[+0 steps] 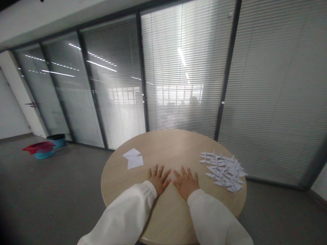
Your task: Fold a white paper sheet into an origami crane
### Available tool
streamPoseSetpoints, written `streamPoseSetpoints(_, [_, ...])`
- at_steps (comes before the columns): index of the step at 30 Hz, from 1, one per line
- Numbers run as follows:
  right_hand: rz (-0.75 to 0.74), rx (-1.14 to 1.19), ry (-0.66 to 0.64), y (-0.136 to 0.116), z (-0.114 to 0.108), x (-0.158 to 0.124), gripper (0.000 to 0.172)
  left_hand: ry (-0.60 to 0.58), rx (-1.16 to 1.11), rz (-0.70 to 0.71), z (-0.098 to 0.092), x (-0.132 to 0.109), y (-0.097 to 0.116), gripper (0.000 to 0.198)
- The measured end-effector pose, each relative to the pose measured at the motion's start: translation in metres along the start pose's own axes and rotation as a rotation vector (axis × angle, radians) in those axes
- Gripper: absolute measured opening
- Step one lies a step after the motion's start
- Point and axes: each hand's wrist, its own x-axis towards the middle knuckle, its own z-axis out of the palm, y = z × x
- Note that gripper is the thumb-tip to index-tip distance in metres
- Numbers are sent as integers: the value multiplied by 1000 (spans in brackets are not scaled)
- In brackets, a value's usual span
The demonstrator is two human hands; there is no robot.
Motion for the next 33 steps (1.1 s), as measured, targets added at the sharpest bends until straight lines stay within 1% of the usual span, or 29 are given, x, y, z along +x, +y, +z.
streamPoseSetpoints(7, [14,-2,-31,-1,-1,0,55,-13,-9,-8,0,0,0,57])
streamPoseSetpoints(22, [3,-16,2,-1,0,0,54,3,0,2,2,1,0,59])
streamPoseSetpoints(29, [8,-40,-5,-3,0,-1,54,-25,-26,-3,-3,-3,1,60])
streamPoseSetpoints(31, [9,-63,26,-5,-3,-3,52,-19,-41,11,-6,-6,1,61])
streamPoseSetpoints(33, [-30,-71,83,-5,-8,-5,50,5,-52,17,-11,-8,1,60])
